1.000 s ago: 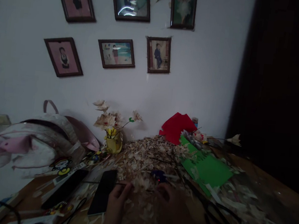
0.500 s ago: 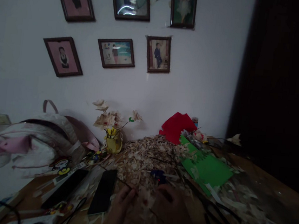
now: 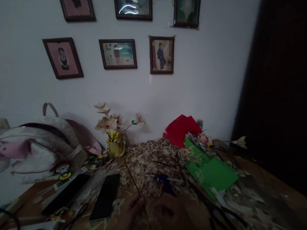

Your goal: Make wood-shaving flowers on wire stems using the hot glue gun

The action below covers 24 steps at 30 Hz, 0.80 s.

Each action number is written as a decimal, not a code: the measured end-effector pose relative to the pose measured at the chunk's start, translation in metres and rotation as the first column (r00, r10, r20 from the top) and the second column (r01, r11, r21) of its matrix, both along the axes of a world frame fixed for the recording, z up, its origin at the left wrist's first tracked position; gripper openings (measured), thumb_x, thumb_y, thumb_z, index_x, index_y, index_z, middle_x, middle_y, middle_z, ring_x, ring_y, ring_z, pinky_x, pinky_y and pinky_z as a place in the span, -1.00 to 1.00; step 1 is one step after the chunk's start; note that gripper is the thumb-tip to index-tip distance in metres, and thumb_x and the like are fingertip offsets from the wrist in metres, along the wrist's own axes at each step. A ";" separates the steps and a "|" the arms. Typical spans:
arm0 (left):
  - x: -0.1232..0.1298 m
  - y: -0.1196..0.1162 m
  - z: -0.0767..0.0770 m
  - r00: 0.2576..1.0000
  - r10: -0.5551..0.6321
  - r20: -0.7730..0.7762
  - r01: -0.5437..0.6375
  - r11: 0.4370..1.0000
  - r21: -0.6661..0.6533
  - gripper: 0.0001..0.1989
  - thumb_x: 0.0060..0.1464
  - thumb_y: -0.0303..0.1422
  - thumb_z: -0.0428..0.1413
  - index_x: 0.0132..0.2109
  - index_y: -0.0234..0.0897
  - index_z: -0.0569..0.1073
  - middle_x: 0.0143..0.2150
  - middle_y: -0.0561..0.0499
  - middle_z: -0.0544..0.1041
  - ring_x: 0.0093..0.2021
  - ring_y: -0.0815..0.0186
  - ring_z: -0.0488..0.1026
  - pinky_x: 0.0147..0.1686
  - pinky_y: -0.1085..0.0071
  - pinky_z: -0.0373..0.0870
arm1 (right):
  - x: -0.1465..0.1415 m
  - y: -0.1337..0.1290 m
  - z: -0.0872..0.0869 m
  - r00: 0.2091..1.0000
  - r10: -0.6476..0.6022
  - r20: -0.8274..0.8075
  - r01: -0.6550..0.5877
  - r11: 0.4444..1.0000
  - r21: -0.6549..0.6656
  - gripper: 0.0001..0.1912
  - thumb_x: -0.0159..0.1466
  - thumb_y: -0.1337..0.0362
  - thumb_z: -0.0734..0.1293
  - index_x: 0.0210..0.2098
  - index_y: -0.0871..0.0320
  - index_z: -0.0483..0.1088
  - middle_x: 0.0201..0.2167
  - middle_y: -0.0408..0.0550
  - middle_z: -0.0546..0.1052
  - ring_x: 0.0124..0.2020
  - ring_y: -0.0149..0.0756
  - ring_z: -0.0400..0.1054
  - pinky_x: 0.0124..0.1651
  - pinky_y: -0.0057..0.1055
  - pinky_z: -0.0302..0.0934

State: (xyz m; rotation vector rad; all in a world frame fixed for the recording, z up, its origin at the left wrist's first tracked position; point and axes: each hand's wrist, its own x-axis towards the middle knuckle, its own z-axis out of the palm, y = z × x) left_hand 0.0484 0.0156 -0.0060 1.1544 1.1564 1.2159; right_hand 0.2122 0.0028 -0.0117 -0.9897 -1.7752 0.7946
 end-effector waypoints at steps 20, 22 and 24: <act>0.006 -0.008 0.007 1.000 0.020 -0.003 -0.020 1.000 -0.005 -0.66 -0.40 -0.07 0.25 -0.45 -0.19 0.53 -0.41 0.00 0.57 -0.26 0.12 0.42 -0.17 0.30 0.33 | -0.002 -0.005 0.004 0.987 0.083 0.138 -0.084 0.996 0.003 -0.82 0.17 0.33 0.25 -0.34 0.02 0.49 -0.33 -0.15 0.51 -0.29 -0.38 0.37 -0.22 -0.52 0.20; 0.008 -0.011 0.012 0.999 0.037 -0.020 -0.038 0.999 -0.029 -0.66 -0.41 -0.06 0.24 -0.48 -0.20 0.51 -0.42 0.00 0.56 -0.26 0.11 0.42 -0.18 0.29 0.34 | -0.003 -0.005 0.003 0.977 0.103 0.189 -0.111 0.993 0.033 -0.80 0.17 0.31 0.24 -0.27 0.01 0.48 -0.28 -0.11 0.51 -0.26 -0.36 0.38 -0.20 -0.51 0.21; 0.010 -0.015 0.016 0.998 0.041 -0.043 -0.043 0.998 -0.051 -0.67 -0.41 -0.06 0.23 -0.50 -0.19 0.50 -0.43 0.00 0.55 -0.25 0.10 0.42 -0.19 0.29 0.34 | -0.003 -0.003 0.001 0.959 0.134 0.249 -0.156 0.985 0.072 -0.78 0.18 0.31 0.23 -0.23 0.02 0.47 -0.24 -0.09 0.50 -0.25 -0.36 0.38 -0.20 -0.52 0.21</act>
